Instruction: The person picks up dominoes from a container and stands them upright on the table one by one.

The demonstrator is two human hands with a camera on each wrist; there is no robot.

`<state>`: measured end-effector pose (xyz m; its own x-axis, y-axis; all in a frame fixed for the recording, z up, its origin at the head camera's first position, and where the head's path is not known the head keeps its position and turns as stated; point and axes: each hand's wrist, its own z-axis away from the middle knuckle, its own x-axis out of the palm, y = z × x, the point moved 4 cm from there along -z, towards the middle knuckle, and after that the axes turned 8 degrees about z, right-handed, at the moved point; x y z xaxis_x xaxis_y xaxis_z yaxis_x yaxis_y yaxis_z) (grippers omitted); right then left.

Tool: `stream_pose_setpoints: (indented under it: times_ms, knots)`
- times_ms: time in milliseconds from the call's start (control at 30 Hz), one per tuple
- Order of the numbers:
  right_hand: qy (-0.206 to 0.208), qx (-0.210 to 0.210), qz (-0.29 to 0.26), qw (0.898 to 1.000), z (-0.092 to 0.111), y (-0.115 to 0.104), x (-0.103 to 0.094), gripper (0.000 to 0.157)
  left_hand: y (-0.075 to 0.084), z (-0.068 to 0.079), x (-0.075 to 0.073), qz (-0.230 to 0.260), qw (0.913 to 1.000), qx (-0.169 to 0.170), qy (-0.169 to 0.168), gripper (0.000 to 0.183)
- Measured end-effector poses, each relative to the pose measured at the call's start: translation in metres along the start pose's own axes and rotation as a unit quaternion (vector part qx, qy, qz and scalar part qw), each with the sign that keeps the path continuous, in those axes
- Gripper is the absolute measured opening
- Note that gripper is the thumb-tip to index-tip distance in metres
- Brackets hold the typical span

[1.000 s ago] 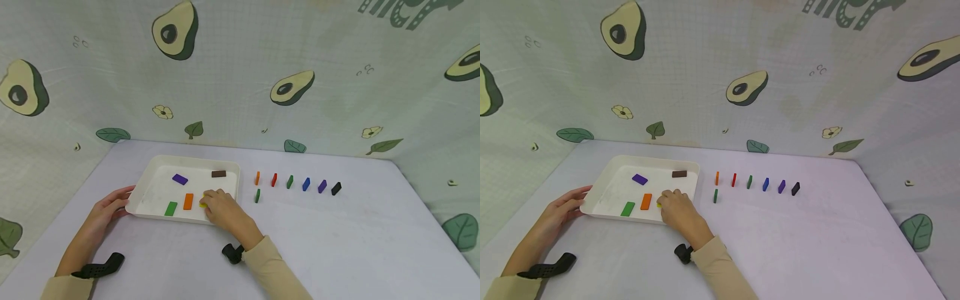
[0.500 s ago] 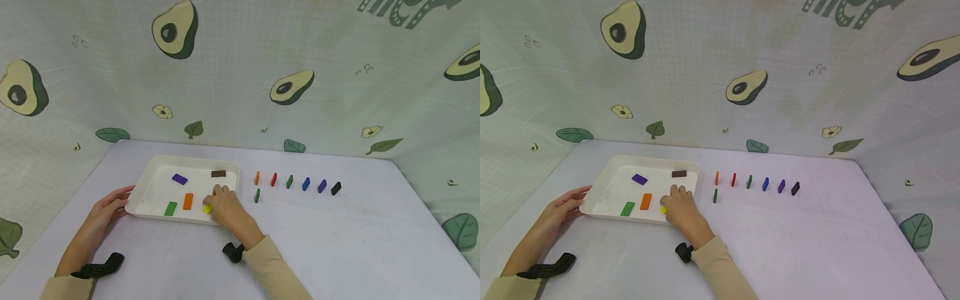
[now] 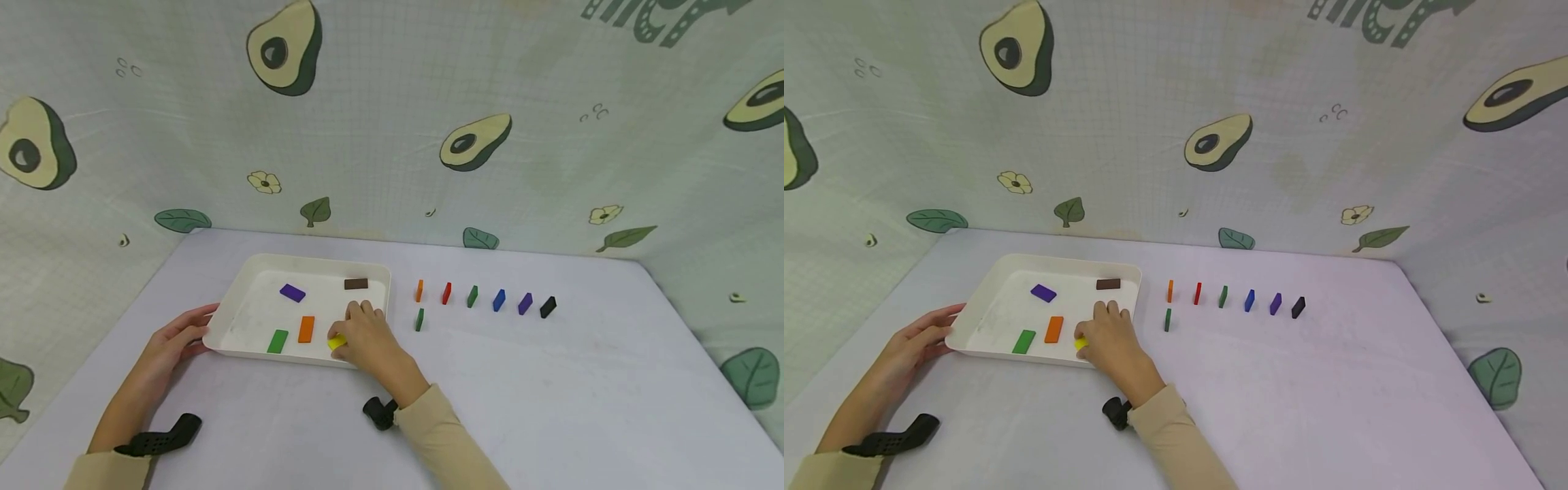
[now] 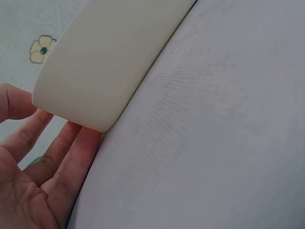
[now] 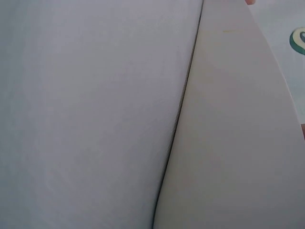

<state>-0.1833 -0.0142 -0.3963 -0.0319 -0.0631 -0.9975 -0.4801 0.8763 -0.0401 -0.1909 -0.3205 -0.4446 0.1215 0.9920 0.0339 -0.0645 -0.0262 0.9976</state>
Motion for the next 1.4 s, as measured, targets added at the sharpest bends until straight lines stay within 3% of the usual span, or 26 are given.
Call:
stream_pose_setpoints:
  times_ms: [433, 800, 1200, 1400]
  knots:
    - [-0.005, -0.011, -0.007, 1.000, 0.000, 0.000, 0.000, 0.019, 0.002, 0.001, 0.002, 0.009, 0.9999, 0.010, -0.005, 0.036]
    - [0.001, -0.026, -0.001, 1.000, -0.001, 0.001, -0.001, 0.020, 0.002, 0.000, 0.001, 0.014, 0.9999, -0.001, -0.003, 0.036]
    - [-0.034, 0.026, -0.087, 0.995, 0.002, 0.010, -0.011, 0.021, 0.001, 0.001, 0.002, 0.017, 0.9997, 0.009, -0.011, 0.037]
    - [-0.047, 0.037, -0.129, 0.990, 0.007, 0.019, -0.023, 0.021, 0.000, 0.000, 0.001, -0.006, 1.0000, 0.003, 0.001, 0.038]
